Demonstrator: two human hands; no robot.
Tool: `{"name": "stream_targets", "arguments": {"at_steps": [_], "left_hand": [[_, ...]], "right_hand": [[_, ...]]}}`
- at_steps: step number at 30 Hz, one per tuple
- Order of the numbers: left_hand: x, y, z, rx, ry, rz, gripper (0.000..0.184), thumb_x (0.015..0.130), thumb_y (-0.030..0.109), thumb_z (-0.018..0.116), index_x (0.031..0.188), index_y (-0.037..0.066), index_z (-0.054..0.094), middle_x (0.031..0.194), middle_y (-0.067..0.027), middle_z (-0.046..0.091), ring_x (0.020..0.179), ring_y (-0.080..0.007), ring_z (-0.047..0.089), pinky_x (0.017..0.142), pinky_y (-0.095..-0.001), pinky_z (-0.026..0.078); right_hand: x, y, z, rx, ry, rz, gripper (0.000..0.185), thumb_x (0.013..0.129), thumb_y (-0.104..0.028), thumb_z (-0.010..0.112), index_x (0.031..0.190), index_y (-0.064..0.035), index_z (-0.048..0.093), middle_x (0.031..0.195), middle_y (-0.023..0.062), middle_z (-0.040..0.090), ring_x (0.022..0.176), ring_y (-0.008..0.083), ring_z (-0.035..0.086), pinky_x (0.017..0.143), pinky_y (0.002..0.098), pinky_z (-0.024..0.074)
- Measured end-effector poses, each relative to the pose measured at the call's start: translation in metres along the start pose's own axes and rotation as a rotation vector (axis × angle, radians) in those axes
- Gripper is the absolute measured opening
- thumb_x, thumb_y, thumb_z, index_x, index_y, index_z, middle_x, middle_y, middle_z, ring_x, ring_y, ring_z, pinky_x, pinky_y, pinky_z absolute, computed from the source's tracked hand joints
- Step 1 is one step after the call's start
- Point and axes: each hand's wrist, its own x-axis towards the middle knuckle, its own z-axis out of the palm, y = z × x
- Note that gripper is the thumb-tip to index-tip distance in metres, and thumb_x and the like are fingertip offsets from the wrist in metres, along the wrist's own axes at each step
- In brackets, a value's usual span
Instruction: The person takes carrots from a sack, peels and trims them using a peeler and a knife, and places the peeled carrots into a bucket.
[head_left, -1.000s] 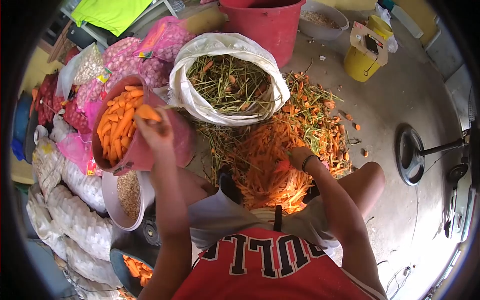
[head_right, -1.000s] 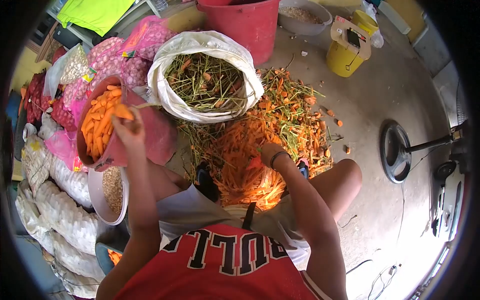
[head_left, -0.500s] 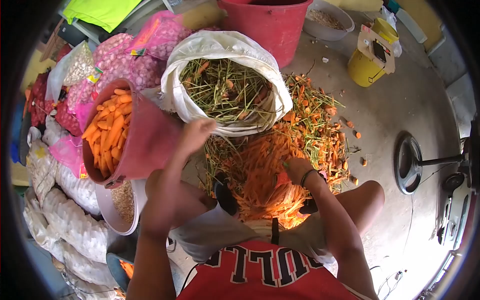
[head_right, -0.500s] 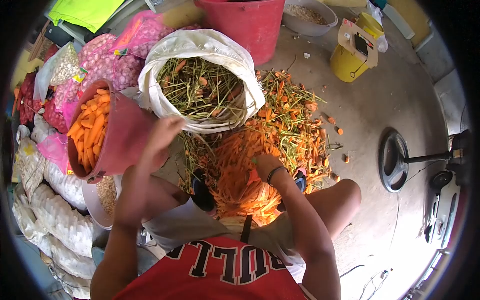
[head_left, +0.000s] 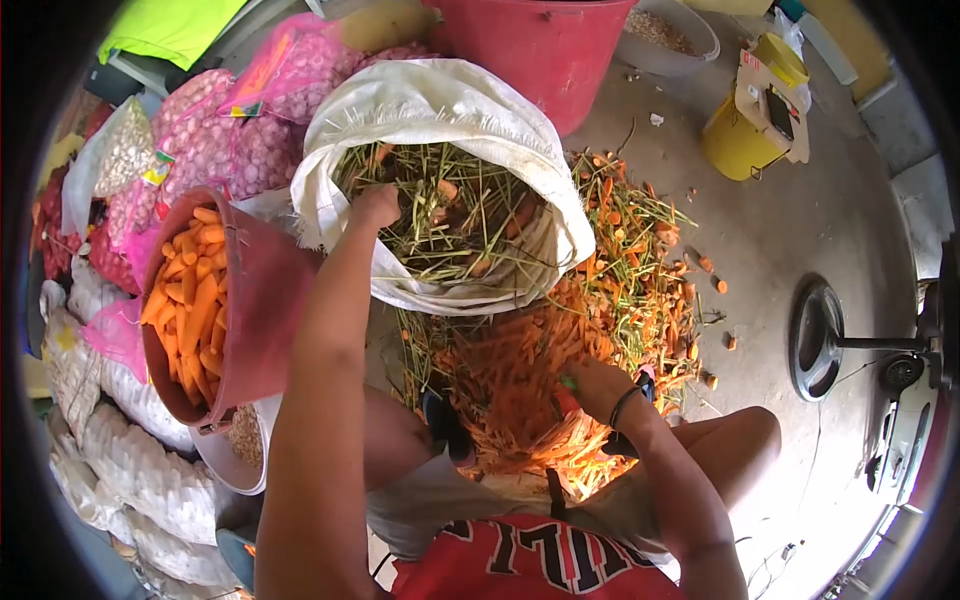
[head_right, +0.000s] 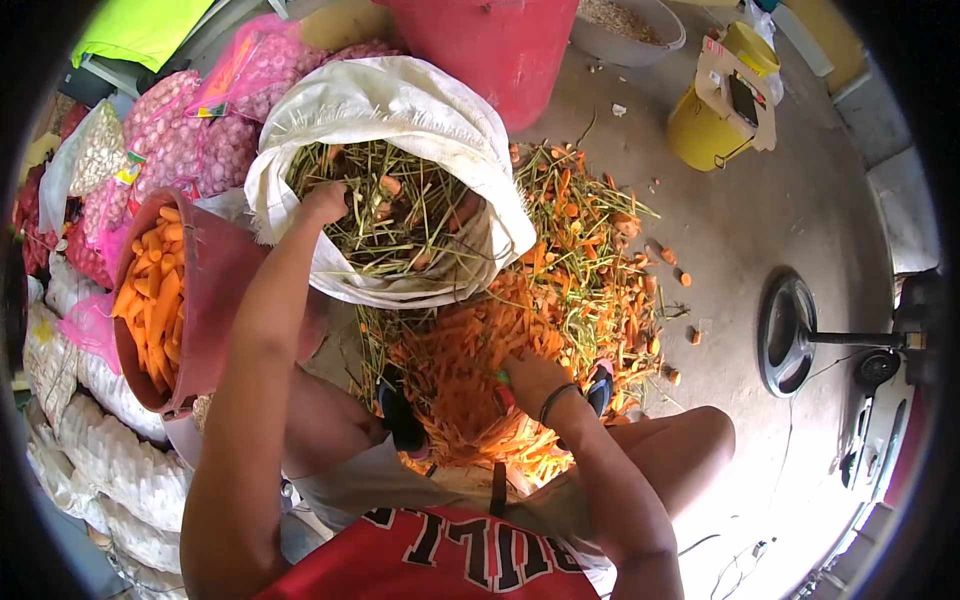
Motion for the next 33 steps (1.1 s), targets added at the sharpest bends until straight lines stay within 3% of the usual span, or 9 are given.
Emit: {"name": "stream_targets", "arguments": {"at_steps": [4,9,13,18,22,26,28,30,33], "left_hand": [[-0.004,0.002,0.006,0.031,-0.058,-0.118,0.027,0.084,0.014,0.055,0.108,0.003,0.063,0.117,-0.0162,0.064,0.111,-0.0342,0.061,0.092,-0.0475,0.05],[-0.023,-0.005,-0.01,-0.121,-0.041,0.116,0.036,0.071,0.021,0.071,0.105,0.013,0.066,0.105,-0.0141,0.067,0.102,-0.0336,0.063,0.086,-0.0459,0.049],[-0.075,0.004,-0.055,-0.329,0.184,0.198,0.05,0.066,0.02,0.078,0.111,0.003,0.066,0.101,-0.0155,0.069,0.095,-0.0289,0.065,0.084,-0.0351,0.049],[-0.156,0.018,-0.14,-0.689,0.124,0.251,0.046,0.074,0.022,0.079,0.11,-0.001,0.063,0.103,-0.0086,0.067,0.091,-0.0128,0.061,0.082,-0.0273,0.047],[-0.247,0.035,-0.177,-1.387,0.118,0.345,0.046,0.088,0.014,0.066,0.129,0.0,0.05,0.111,-0.0117,0.065,0.093,-0.0177,0.064,0.08,-0.0294,0.052],[-0.323,0.06,-0.135,-1.771,-0.082,0.299,0.057,0.092,0.019,0.062,0.139,0.003,0.036,0.114,-0.0144,0.061,0.092,-0.0233,0.065,0.074,-0.0362,0.056],[-0.335,0.099,-0.081,-2.01,-0.142,0.265,0.056,0.087,0.02,0.071,0.134,0.004,0.044,0.109,-0.0124,0.062,0.087,-0.0225,0.066,0.075,-0.0364,0.057],[-0.347,0.133,-0.047,-1.881,-0.351,0.326,0.054,0.087,0.025,0.071,0.131,0.003,0.049,0.101,-0.0116,0.064,0.08,-0.0203,0.065,0.07,-0.034,0.055],[-0.362,0.167,0.006,-1.845,-0.221,0.249,0.049,0.089,0.03,0.069,0.126,0.001,0.054,0.093,-0.0089,0.064,0.076,-0.0154,0.063,0.067,-0.0286,0.05]], "right_hand": [[0.001,-0.002,-0.011,-0.002,-0.023,-0.017,0.019,0.086,-0.007,0.055,0.104,-0.0029,0.057,0.1,0.0221,0.061,0.09,0.0412,0.063,0.078,0.0481,0.0515],[0.005,0.005,-0.006,-0.043,-0.042,-0.029,0.021,0.084,-0.007,0.058,0.105,-0.0028,0.057,0.102,0.0232,0.061,0.094,0.0406,0.063,0.08,0.047,0.052],[0.006,-0.001,-0.007,-0.095,-0.014,-0.038,0.031,0.08,-0.007,0.064,0.11,-0.0039,0.057,0.103,0.0223,0.062,0.099,0.0396,0.063,0.083,0.0466,0.0519],[-0.001,-0.012,-0.022,-0.068,0.042,0.029,0.044,0.078,-0.009,0.066,0.121,-0.0088,0.056,0.106,0.0213,0.062,0.101,0.0388,0.062,0.085,0.0465,0.0514],[-0.019,-0.011,-0.029,0.009,0.194,0.03,0.04,0.082,-0.013,0.06,0.122,-0.0102,0.056,0.109,0.0216,0.06,0.103,0.0398,0.061,0.084,0.0465,0.0512],[-0.045,-0.011,-0.037,0.015,0.295,0.031,0.034,0.086,-0.012,0.053,0.119,-0.0099,0.058,0.097,0.0222,0.065,0.094,0.0391,0.063,0.08,0.0466,0.0507],[-0.051,-0.011,-0.034,0.02,0.321,0.014,0.029,0.085,-0.012,0.053,0.113,-0.0081,0.06,0.094,0.022,0.066,0.091,0.0387,0.064,0.078,0.0472,0.0505],[-0.057,-0.005,-0.024,0.045,0.369,-0.031,0.026,0.085,-0.012,0.054,0.109,-0.0071,0.061,0.095,0.0221,0.066,0.091,0.0389,0.064,0.078,0.0475,0.0506],[-0.064,0.0,-0.014,0.071,0.445,-0.051,0.025,0.084,-0.014,0.056,0.107,-0.0069,0.063,0.095,0.022,0.066,0.09,0.0389,0.064,0.077,0.0471,0.0512]]}}
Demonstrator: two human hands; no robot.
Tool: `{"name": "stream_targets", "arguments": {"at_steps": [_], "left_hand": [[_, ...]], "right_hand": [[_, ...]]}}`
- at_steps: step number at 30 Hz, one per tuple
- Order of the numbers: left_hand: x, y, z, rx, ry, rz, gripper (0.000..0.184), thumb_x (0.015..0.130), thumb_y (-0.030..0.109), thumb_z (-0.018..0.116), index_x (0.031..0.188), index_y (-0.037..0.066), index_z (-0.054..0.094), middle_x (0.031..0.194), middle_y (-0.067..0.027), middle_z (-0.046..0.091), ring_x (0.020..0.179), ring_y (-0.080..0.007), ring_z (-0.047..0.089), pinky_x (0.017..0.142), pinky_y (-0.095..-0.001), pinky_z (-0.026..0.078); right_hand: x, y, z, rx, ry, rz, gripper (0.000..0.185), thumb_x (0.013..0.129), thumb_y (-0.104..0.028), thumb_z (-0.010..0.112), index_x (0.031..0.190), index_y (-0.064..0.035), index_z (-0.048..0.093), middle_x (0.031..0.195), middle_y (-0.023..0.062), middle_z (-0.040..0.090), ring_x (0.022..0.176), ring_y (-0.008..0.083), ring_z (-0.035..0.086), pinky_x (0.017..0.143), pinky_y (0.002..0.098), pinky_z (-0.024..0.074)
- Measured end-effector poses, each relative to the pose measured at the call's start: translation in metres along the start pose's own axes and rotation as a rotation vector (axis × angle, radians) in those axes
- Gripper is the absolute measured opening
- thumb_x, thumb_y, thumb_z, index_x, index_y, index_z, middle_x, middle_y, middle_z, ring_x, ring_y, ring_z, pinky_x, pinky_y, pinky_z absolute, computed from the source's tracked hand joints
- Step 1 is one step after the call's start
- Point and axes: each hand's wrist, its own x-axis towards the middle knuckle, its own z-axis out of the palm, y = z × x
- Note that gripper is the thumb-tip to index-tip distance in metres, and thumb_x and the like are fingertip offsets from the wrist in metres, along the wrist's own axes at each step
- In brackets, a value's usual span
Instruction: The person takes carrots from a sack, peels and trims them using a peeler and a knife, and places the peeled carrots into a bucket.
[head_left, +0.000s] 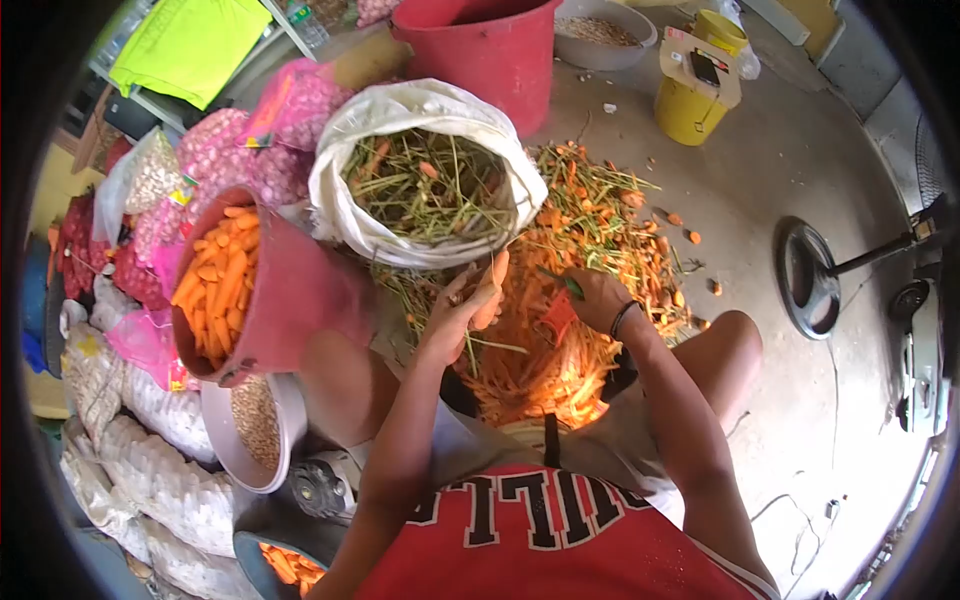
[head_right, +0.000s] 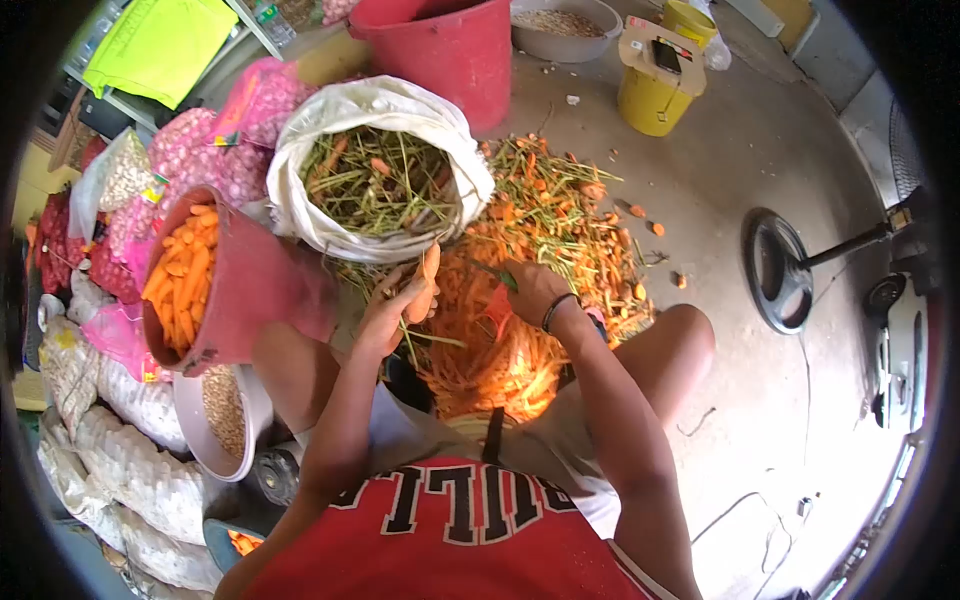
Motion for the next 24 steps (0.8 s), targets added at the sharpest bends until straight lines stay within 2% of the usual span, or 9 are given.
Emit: {"name": "stream_targets", "arguments": {"at_steps": [3,4,8,11,12,14,18,21,24], "left_hand": [[-0.001,-0.009,0.0,0.221,0.014,0.008,0.048,0.088,0.031,0.07,0.122,0.0,0.058,0.093,-0.0083,0.065,0.08,-0.012,0.061,0.072,-0.0267,0.049],[-0.003,-0.003,-0.002,0.301,0.002,0.004,0.048,0.088,0.031,0.07,0.121,-0.001,0.059,0.093,-0.0082,0.065,0.081,-0.0109,0.061,0.074,-0.0264,0.048],[-0.011,0.005,0.001,0.456,-0.056,0.088,0.052,0.085,0.036,0.071,0.118,-0.003,0.062,0.1,-0.0084,0.066,0.085,-0.0102,0.059,0.078,-0.0257,0.047],[-0.012,-0.01,0.003,0.608,-0.166,0.239,0.052,0.087,0.032,0.069,0.125,-0.002,0.058,0.106,-0.01,0.066,0.092,-0.0126,0.061,0.082,-0.0272,0.047],[-0.01,-0.009,0.007,0.427,-0.148,0.167,0.052,0.088,0.03,0.068,0.128,-0.001,0.055,0.105,-0.0091,0.066,0.09,-0.0126,0.061,0.08,-0.0272,0.048],[-0.007,-0.005,0.011,0.061,-0.089,0.022,0.052,0.089,0.024,0.067,0.132,0.0,0.051,0.103,-0.0074,0.064,0.088,-0.0125,0.061,0.075,-0.0272,0.049],[-0.009,-0.006,-0.002,-0.054,-0.123,-0.109,0.051,0.089,0.017,0.068,0.133,0.003,0.046,0.095,-0.002,0.057,0.078,-0.0105,0.057,0.065,-0.027,0.047],[-0.007,-0.016,0.001,-0.034,-0.126,-0.085,0.039,0.091,0.015,0.065,0.125,0.002,0.049,0.093,-0.0052,0.059,0.076,-0.0122,0.06,0.063,-0.0255,0.048],[-0.009,-0.013,0.012,0.095,-0.12,-0.021,0.047,0.088,0.022,0.07,0.125,0.002,0.049,0.095,-0.0021,0.058,0.077,-0.0102,0.056,0.063,-0.0255,0.046]], "right_hand": [[-0.012,-0.016,-0.004,0.044,0.026,0.043,0.026,0.083,-0.015,0.058,0.108,-0.0068,0.063,0.094,0.0219,0.066,0.087,0.0389,0.065,0.076,0.0466,0.0521],[-0.015,-0.022,-0.002,0.063,0.131,-0.058,0.024,0.084,-0.014,0.06,0.104,-0.0018,0.062,0.089,0.0224,0.066,0.08,0.0387,0.065,0.071,0.0445,0.0514],[-0.019,-0.056,-0.004,0.088,0.19,-0.108,0.025,0.084,-0.016,0.061,0.103,-0.001,0.063,0.092,0.0227,0.067,0.086,0.039,0.065,0.077,0.0441,0.0522],[0.011,0.001,0.028,-0.217,-0.229,0.284,0.029,0.084,-0.02,0.061,0.105,-0.0009,0.063,0.094,0.0232,0.067,0.089,0.0382,0.065,0.079,0.0451,0.0517],[0.013,0.004,0.021,-0.199,-0.343,0.368,0.031,0.083,-0.023,0.061,0.106,-0.0011,0.062,0.096,0.0239,0.067,0.091,0.0385,0.065,0.08,0.0459,0.0513],[0.01,0.002,0.016,-0.16,-0.217,0.255,0.032,0.084,-0.023,0.061,0.107,-0.0011,0.062,0.096,0.0245,0.067,0.091,0.0387,0.065,0.08,0.0457,0.0515],[-0.002,-0.021,0.02,-0.052,-0.005,0.063,0.03,0.085,-0.021,0.062,0.107,-0.0013,0.061,0.094,0.0248,0.066,0.088,0.0392,0.065,0.078,0.0455,0.0519],[-0.003,-0.038,0.029,-0.004,0.086,-0.032,0.025,0.084,-0.017,0.063,0.102,-0.0012,0.06,0.09,0.0233,0.066,0.083,0.04,0.065,0.073,0.0462,0.0522],[0.0,-0.041,0.041,-0.001,0.162,-0.159,0.02,0.082,-0.013,0.064,0.097,-0.0015,0.059,0.086,0.0213,0.065,0.08,0.0394,0.064,0.071,0.0462,0.0518]]}}
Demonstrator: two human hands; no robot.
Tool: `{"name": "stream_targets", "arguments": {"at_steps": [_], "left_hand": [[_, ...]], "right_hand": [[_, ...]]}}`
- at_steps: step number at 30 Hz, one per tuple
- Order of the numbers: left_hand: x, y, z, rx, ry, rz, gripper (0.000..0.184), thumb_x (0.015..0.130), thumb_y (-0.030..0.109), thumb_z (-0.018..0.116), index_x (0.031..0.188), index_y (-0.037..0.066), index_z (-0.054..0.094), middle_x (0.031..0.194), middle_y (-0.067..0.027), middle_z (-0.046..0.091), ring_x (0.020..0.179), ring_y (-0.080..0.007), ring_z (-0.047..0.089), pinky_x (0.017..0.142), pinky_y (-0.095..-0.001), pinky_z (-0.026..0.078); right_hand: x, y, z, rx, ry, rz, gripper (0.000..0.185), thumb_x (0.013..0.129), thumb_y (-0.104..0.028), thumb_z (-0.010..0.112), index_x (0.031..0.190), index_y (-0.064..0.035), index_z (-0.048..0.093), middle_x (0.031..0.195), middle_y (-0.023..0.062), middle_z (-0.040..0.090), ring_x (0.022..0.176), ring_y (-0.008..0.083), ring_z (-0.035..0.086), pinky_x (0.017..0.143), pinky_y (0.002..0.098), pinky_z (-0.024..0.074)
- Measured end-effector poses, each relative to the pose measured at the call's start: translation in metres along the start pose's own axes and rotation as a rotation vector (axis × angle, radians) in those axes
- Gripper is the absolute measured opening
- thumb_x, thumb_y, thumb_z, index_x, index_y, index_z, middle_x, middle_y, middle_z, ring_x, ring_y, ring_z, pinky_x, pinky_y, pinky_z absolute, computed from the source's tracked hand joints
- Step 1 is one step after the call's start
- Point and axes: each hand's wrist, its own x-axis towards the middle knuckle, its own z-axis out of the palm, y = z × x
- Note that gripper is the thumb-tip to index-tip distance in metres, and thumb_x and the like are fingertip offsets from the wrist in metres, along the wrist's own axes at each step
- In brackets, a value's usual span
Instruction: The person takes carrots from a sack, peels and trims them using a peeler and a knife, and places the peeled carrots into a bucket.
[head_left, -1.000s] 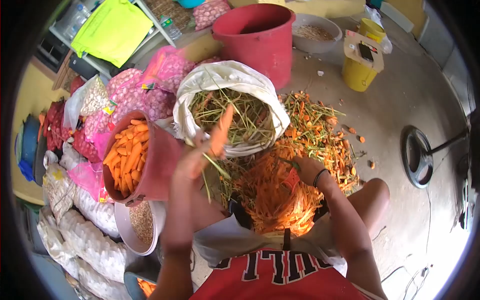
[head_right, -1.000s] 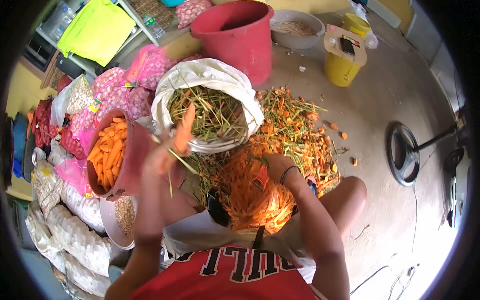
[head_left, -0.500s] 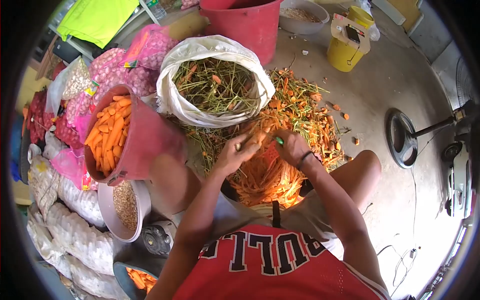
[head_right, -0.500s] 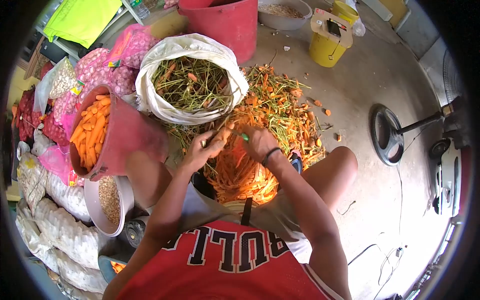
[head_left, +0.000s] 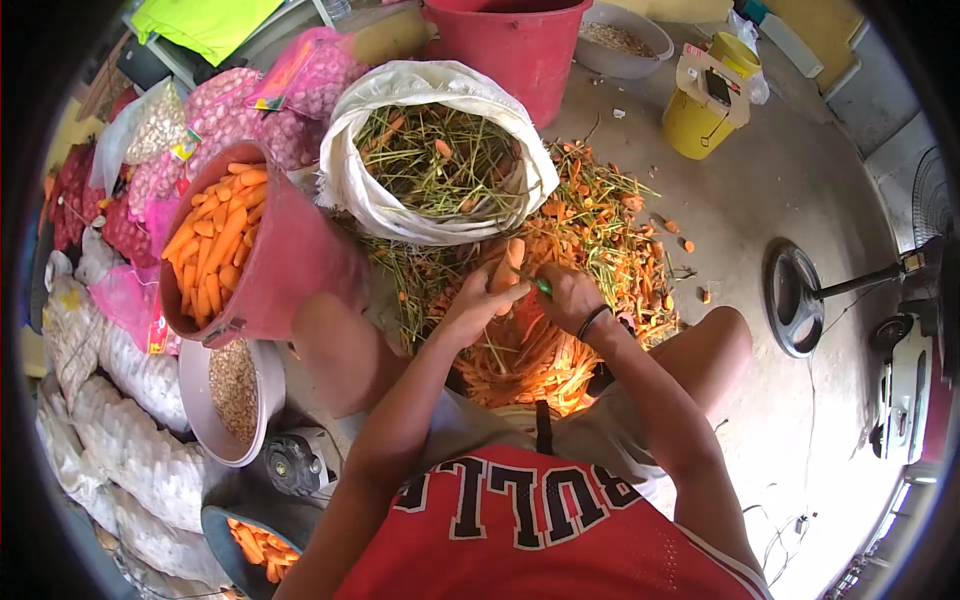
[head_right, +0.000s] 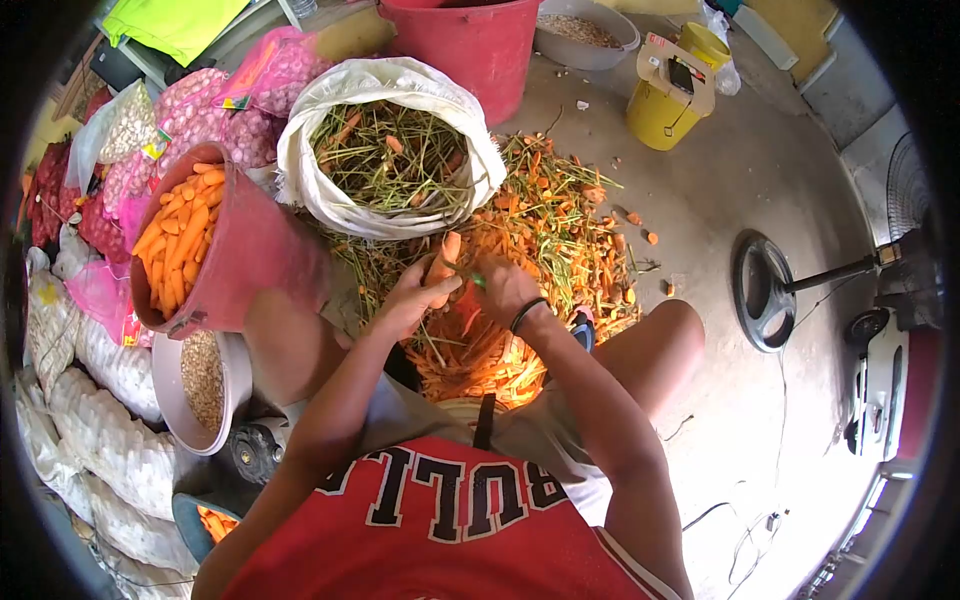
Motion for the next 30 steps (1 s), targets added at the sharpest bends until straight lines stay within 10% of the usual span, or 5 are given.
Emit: {"name": "stream_targets", "arguments": {"at_steps": [13,19,30], "left_hand": [[-0.006,0.0,0.011,0.308,0.123,0.13,0.036,0.084,0.027,0.073,0.104,0.0,0.061,0.076,-0.0024,0.059,0.064,-0.0095,0.052,0.057,-0.0268,0.042],[0.003,-0.032,0.006,0.587,0.314,0.494,0.036,0.087,0.029,0.071,0.103,-0.001,0.06,0.079,-0.003,0.058,0.066,-0.0112,0.053,0.059,-0.0283,0.043],[-0.013,-0.026,-0.016,0.298,0.011,0.025,0.046,0.088,0.037,0.068,0.112,-0.001,0.057,0.094,-0.0051,0.061,0.08,-0.0126,0.054,0.07,-0.0284,0.045]], "right_hand": [[0.004,-0.004,0.014,-0.096,-0.11,0.168,0.023,0.082,-0.019,0.065,0.097,-0.0022,0.061,0.097,0.021,0.065,0.09,0.0395,0.063,0.076,0.0477,0.0512],[0.009,-0.002,0.016,-0.047,-0.221,0.171,0.025,0.082,-0.023,0.064,0.095,-0.0015,0.063,0.092,0.0219,0.066,0.089,0.0404,0.063,0.077,0.0476,0.0512],[0.013,-0.009,-0.006,0.013,-0.549,0.101,0.032,0.083,-0.032,0.065,0.09,-0.0012,0.065,0.081,0.0207,0.067,0.078,0.0381,0.064,0.071,0.0433,0.0498]]}}
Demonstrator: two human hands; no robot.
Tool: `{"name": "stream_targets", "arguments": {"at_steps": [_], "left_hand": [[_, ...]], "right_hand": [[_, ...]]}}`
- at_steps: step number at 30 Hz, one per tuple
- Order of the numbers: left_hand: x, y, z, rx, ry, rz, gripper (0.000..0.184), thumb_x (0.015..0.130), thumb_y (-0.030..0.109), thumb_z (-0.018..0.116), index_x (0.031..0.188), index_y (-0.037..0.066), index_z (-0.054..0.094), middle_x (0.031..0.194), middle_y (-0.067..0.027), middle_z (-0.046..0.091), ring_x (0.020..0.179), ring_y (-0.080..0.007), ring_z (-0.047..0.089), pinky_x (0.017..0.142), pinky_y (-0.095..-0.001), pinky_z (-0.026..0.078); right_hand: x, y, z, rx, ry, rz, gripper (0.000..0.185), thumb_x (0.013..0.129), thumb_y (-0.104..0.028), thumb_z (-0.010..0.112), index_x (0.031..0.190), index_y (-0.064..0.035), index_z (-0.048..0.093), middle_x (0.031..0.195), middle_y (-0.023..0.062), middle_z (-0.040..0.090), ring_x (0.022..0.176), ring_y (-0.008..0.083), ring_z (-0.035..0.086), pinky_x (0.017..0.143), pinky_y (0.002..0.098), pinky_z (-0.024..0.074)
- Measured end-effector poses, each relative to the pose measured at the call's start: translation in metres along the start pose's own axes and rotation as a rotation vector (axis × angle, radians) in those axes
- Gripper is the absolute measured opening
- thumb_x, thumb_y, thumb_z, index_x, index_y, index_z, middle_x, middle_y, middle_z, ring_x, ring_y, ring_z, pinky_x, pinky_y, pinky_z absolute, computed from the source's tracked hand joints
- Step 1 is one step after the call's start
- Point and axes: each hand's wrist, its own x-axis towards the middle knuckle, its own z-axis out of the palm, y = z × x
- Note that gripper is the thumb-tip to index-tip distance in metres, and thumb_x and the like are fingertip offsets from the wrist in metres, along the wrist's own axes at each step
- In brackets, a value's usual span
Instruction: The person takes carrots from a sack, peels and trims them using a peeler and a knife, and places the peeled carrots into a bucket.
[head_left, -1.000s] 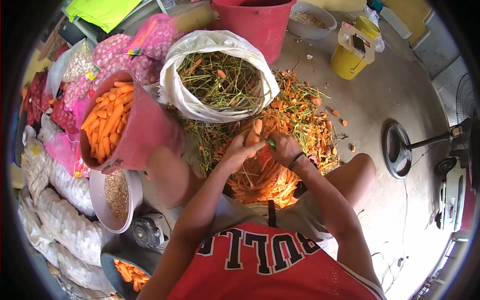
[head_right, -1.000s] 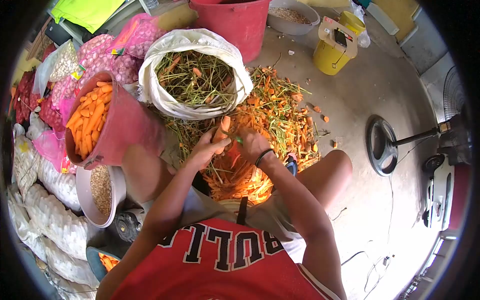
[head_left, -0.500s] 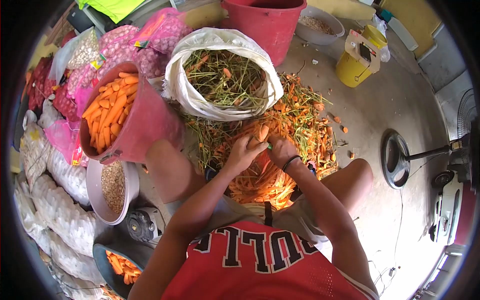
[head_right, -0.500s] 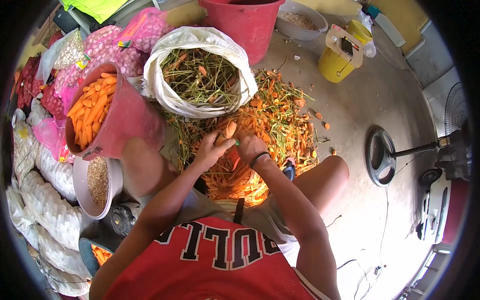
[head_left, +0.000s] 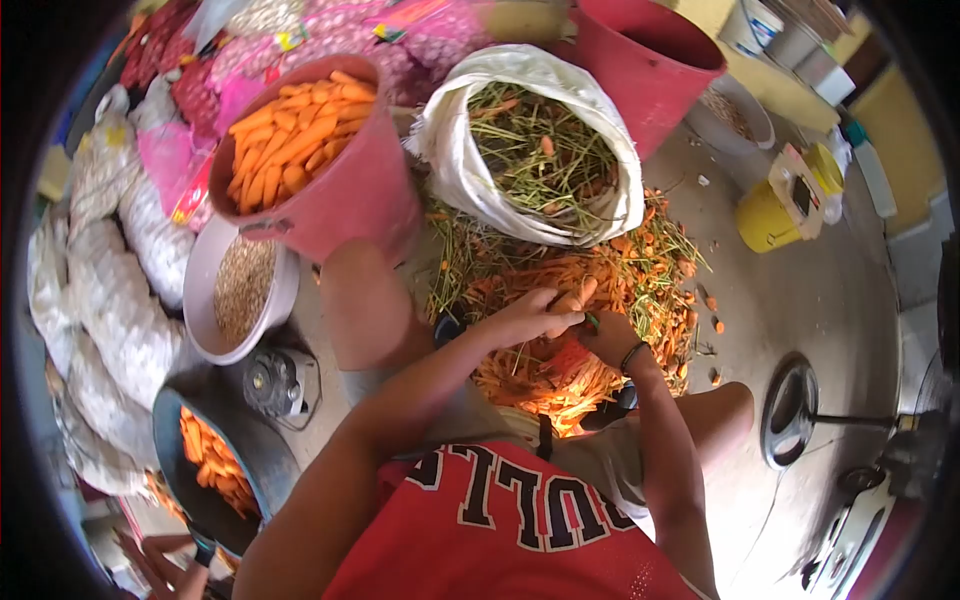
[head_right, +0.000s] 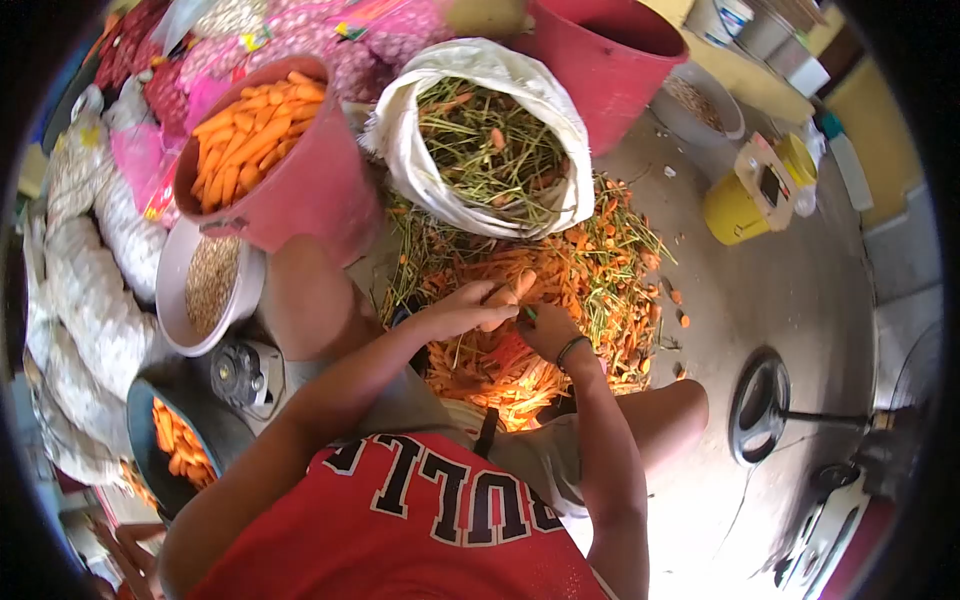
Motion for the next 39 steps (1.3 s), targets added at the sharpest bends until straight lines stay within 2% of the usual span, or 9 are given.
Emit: {"name": "stream_targets", "arguments": {"at_steps": [7,8,12,16,22,29,33,37,39], "left_hand": [[-0.008,-0.009,-0.016,0.097,0.088,0.182,0.056,0.091,0.036,0.064,0.131,-0.001,0.051,0.11,-0.0074,0.059,0.092,-0.0098,0.053,0.078,-0.025,0.046],[-0.008,-0.009,-0.025,0.023,0.022,0.104,0.055,0.091,0.036,0.064,0.132,0.0,0.051,0.11,-0.0067,0.059,0.092,-0.0097,0.053,0.078,-0.0253,0.046],[-0.024,0.019,-0.03,-0.059,-0.028,0.071,0.055,0.091,0.036,0.065,0.132,0.003,0.052,0.108,-0.0041,0.061,0.091,-0.0092,0.054,0.076,-0.0255,0.047],[-0.024,0.017,-0.027,0.002,0.021,0.236,0.057,0.09,0.039,0.067,0.129,0.0,0.054,0.105,-0.0065,0.063,0.091,-0.0135,0.056,0.081,-0.03,0.047],[-0.022,0.014,-0.028,0.236,0.024,0.256,0.055,0.088,0.04,0.069,0.12,-0.003,0.058,0.102,-0.0106,0.065,0.092,-0.017,0.059,0.083,-0.0327,0.047],[-0.008,0.014,-0.01,0.043,0.111,0.195,0.056,0.083,0.047,0.071,0.108,-0.002,0.063,0.088,-0.0115,0.065,0.079,-0.0174,0.059,0.071,-0.0336,0.046],[-0.003,0.016,-0.017,0.132,0.027,-0.165,0.058,0.083,0.048,0.07,0.112,-0.001,0.062,0.098,-0.0148,0.066,0.087,-0.0194,0.061,0.077,-0.0319,0.047],[0.01,-0.016,-0.015,0.862,0.421,0.623,0.047,0.076,0.031,0.08,0.107,-0.001,0.064,0.089,-0.0102,0.064,0.082,-0.0219,0.063,0.079,-0.0317,0.049],[0.009,-0.009,-0.015,0.88,0.515,0.652,0.045,0.071,0.029,0.083,0.101,-0.001,0.066,0.095,-0.0168,0.064,0.089,-0.0311,0.061,0.08,-0.0387,0.048]], "right_hand": [[0.007,-0.017,-0.018,0.018,-0.276,-0.118,0.03,0.086,-0.029,0.061,0.09,0.0005,0.064,0.084,0.0211,0.066,0.077,0.0396,0.061,0.072,0.0452,0.0474],[0.008,-0.004,-0.016,0.141,-0.236,-0.251,0.031,0.086,-0.029,0.062,0.092,0.0014,0.066,0.078,0.0162,0.066,0.069,0.0302,0.06,0.065,0.0399,0.0468],[-0.001,-0.023,-0.038,0.463,-0.377,0.0,0.033,0.088,-0.03,0.067,0.107,-0.003,0.068,0.082,0.0028,0.065,0.068,0.0107,0.053,0.058,0.0279,0.0438],[0.007,-0.017,-0.023,0.573,-0.393,-0.096,0.029,0.089,-0.029,0.067,0.107,-0.0061,0.069,0.082,0.0001,0.066,0.067,0.0108,0.054,0.055,0.0254,0.0439],[0.002,-0.039,-0.02,0.408,-0.581,0.22,0.033,0.086,-0.032,0.067,0.108,-0.0063,0.068,0.089,0.0027,0.068,0.066,0.0111,0.059,0.053,0.025,0.0486],[0.004,0.001,-0.012,0.129,-0.114,-0.096,0.033,0.086,-0.027,0.062,0.109,-0.0037,0.066,0.096,0.0158,0.069,0.085,0.0319,0.066,0.075,0.0395,0.0536],[-0.014,0.025,-0.028,0.046,0.232,-0.01,0.03,0.085,-0.027,0.063,0.105,-0.0049,0.066,0.09,0.0215,0.068,0.084,0.0371,0.066,0.076,0.0436,0.0523],[-0.026,0.038,-0.039,-0.041,0.169,0.075,0.038,0.084,-0.029,0.065,0.113,-0.0047,0.063,0.093,0.0217,0.069,0.088,0.0361,0.066,0.079,0.0425,0.0526],[-0.031,0.042,-0.039,0.012,0.256,0.06,0.042,0.083,-0.03,0.068,0.116,-0.0053,0.062,0.095,0.0211,0.069,0.089,0.0354,0.067,0.079,0.0419,0.0526]]}}
